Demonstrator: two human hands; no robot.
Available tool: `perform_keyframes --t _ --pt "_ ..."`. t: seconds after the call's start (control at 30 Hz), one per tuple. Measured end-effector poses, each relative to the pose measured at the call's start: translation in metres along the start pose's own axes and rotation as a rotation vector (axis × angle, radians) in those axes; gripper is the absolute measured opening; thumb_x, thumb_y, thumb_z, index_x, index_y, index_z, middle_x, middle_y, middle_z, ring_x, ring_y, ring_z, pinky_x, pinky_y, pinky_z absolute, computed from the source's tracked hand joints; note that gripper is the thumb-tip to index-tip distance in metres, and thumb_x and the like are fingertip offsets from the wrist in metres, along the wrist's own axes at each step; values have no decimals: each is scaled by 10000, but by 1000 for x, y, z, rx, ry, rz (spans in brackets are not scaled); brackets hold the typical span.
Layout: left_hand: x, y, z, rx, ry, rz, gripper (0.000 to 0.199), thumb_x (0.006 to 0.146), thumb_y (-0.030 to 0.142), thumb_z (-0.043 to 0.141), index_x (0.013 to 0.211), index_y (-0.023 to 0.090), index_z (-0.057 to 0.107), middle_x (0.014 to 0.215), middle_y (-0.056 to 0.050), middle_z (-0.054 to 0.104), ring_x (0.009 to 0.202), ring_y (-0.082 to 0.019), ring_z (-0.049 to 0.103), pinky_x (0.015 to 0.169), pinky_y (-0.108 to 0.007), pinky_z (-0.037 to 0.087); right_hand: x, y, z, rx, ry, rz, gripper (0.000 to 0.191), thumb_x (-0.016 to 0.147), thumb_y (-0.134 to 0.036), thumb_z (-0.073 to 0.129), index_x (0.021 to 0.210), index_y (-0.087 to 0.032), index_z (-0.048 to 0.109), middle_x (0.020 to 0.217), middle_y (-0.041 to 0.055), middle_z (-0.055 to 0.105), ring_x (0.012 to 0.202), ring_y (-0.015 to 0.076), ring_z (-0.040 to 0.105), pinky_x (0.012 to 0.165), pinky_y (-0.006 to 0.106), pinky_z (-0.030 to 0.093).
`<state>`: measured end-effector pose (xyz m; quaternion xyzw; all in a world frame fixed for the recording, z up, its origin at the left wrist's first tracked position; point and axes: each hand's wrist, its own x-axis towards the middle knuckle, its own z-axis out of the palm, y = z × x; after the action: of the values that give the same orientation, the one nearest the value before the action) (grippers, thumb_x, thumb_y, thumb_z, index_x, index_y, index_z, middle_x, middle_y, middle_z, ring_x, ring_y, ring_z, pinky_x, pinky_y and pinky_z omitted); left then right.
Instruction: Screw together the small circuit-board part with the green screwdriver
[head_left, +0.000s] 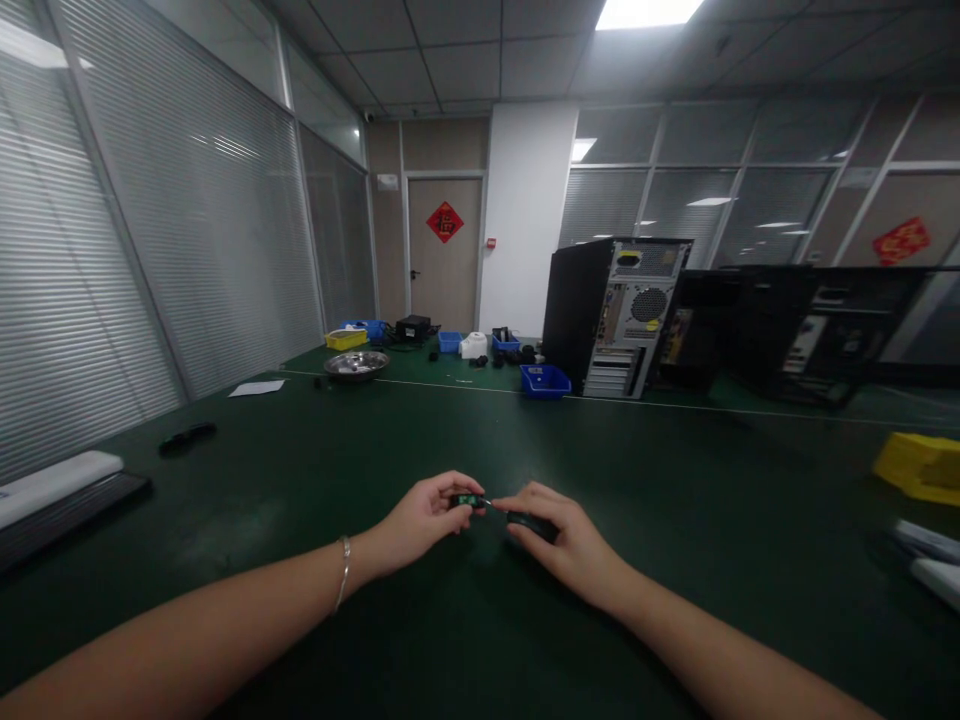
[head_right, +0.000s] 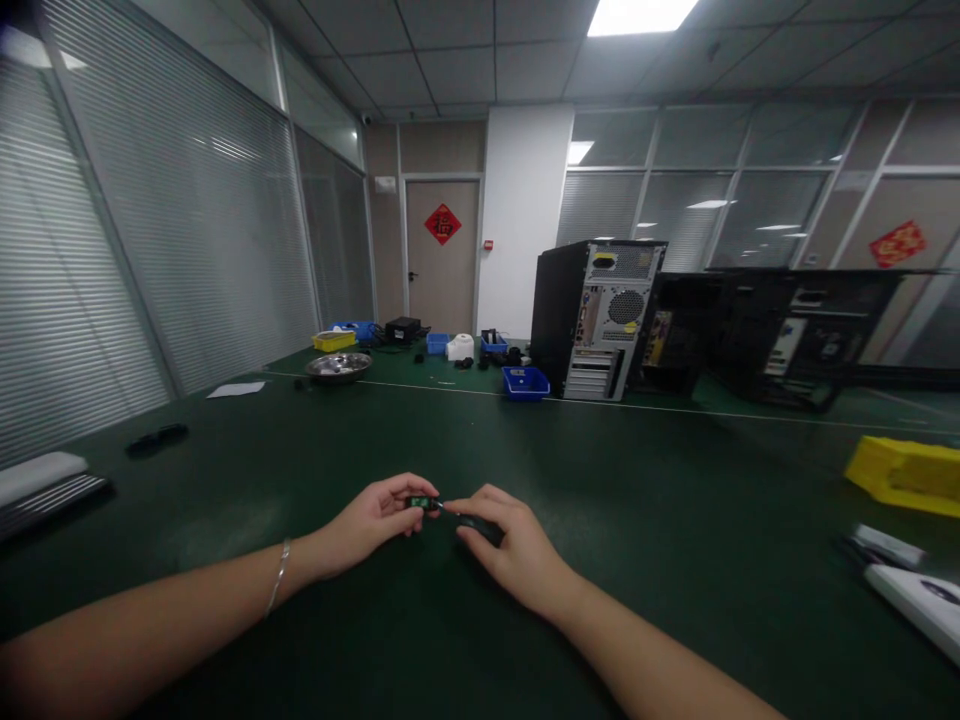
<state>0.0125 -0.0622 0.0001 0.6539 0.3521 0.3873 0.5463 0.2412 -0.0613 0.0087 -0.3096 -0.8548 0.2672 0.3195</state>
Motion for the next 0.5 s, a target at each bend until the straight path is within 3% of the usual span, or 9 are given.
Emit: perform_keyframes --t 0.23,0.5 --pt "1 -2 -1 -44 -21 2 296 756 223 643 1033 150 568 975 -61 615 832 -157 570 718 -287 451 1 -1 1 2 -10 13 313 874 -220 543 1181 -244 599 955 59 604 886 186 575 796 312 456" --pt "5 -8 -1 -51 -3 -39 288 733 261 668 974 139 569 836 -29 626 698 -122 568 657 -267 443 4 -7 4 4 -6 40 295 876 -222 533 1158 -239 617 932 59 605 858 184 583 760 298 459"
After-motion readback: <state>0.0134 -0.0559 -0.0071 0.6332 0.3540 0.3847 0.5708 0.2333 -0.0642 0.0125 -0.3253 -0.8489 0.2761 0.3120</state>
